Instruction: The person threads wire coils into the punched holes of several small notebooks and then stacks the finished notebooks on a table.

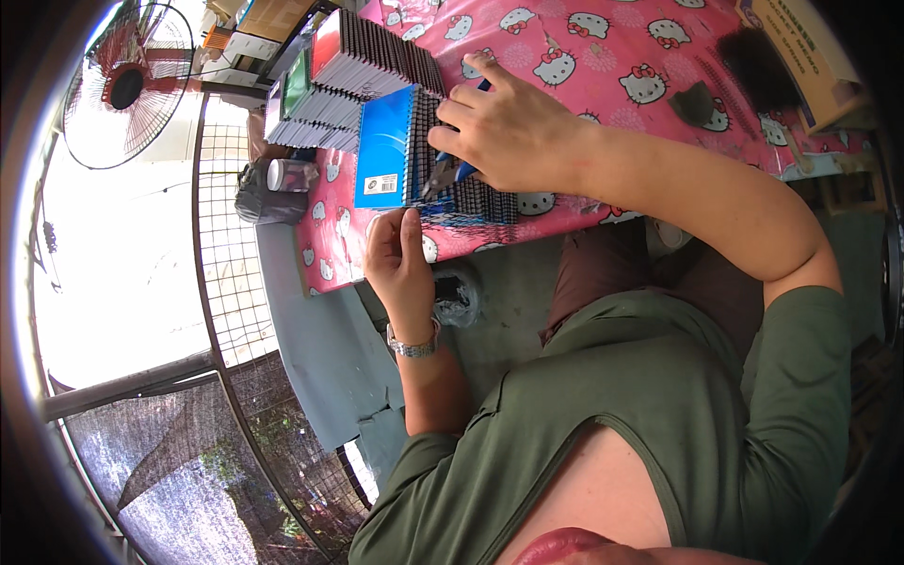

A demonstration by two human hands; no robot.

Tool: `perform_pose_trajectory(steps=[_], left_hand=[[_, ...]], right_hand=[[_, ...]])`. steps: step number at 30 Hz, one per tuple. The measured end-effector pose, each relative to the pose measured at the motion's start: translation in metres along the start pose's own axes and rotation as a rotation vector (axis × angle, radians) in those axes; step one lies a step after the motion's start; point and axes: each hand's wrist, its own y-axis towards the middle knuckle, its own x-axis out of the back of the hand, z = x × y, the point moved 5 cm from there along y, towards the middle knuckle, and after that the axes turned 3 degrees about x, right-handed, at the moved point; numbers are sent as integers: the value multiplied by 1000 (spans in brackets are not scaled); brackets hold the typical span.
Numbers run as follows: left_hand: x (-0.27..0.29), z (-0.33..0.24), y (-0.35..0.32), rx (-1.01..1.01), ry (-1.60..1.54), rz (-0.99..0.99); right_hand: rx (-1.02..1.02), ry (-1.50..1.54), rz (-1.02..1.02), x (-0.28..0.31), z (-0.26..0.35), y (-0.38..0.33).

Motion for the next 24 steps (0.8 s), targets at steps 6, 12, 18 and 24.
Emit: perform_pose_trajectory(steps=[6,12,18,24], left_hand=[[-8,-12,10,39,-52,77],[9,-3,11,216,-927,265],[-1,21,-4,457,-1123,284],[-10,4,-3,33,-78,-34]], right_hand=[[-44,457,88,-7,-7,28],[-13,490,134,-11,-7,27],[80,101,73,-3,-5,-2],[54,-24,18,-3,0,-1]])
